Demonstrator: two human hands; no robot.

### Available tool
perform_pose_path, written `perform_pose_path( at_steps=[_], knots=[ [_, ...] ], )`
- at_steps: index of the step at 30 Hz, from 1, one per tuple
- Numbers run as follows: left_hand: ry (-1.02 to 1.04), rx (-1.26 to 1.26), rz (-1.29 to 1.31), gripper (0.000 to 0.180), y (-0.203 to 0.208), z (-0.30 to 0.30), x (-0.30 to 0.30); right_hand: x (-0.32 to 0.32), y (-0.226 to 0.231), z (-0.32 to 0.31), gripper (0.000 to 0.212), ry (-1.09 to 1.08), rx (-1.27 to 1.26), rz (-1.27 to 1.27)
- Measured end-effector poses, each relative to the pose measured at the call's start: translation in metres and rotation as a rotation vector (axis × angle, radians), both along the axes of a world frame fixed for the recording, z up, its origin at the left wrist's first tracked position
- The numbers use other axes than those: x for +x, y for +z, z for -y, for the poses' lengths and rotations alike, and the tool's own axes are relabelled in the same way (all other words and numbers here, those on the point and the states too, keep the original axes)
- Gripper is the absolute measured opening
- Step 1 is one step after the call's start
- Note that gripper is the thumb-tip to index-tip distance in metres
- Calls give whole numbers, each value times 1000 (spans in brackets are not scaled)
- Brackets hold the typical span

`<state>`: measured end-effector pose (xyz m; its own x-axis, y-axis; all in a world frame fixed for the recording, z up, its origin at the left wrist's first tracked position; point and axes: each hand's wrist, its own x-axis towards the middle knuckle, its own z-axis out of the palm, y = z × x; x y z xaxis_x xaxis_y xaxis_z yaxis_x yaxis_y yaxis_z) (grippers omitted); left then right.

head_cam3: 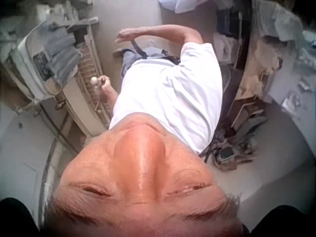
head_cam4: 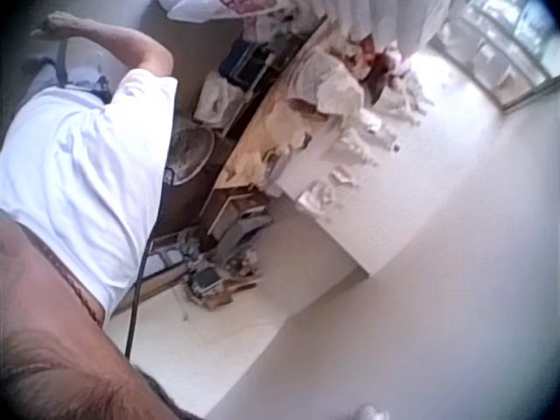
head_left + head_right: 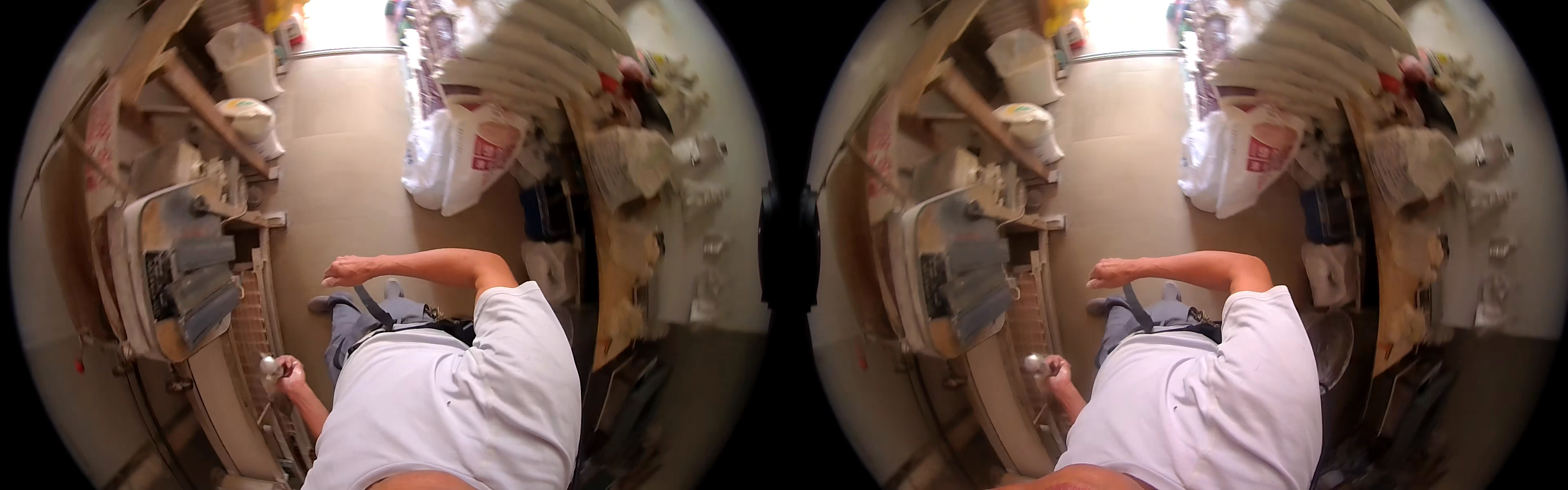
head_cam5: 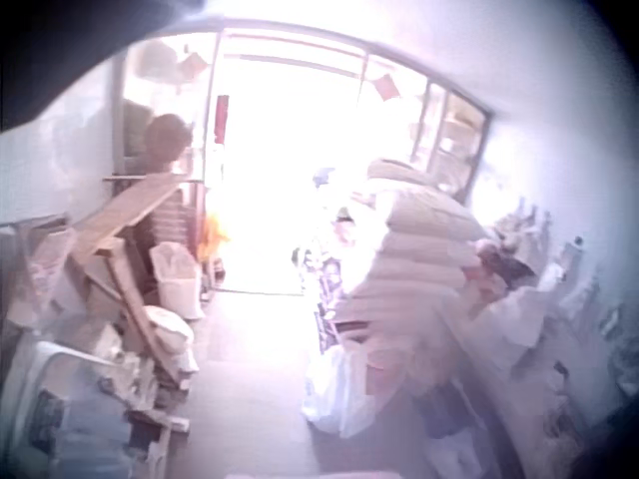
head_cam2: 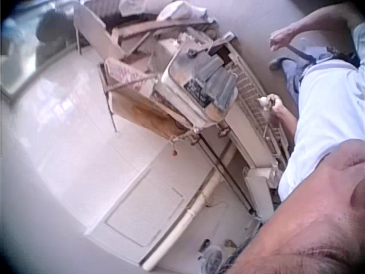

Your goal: The person sifts flour from a large sack into a container using a sieve, then pours the sifted flour into a machine hopper. They also handle a large white tray and a metal scoop during the process.

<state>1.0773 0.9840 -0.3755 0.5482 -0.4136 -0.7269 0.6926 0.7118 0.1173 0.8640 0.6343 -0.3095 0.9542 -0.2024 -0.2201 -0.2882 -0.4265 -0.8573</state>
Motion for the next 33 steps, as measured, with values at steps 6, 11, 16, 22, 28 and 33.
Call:
perform_pose_path(
  at_steps=[6,11,16,22,28,33],
  knots=[
    [-784,-127,131,32,0,135,-50,-113,53,-7,61,-321,408,-55],
    [-1114,-117,153,27,30,273,-114,-166,78,-17,66,-650,685,-33],
    [-1355,-16,382,22,68,379,-201,-204,104,-26,66,-862,881,144],
    [-1653,-150,603,16,81,427,-312,-257,119,-40,32,-1208,968,353],
    [-1994,-434,1322,21,77,412,-419,-305,103,-94,17,-1704,879,466],
    [-2541,-462,1069,42,78,401,-495,-365,95,-140,14,-1958,933,580]
  ],
)
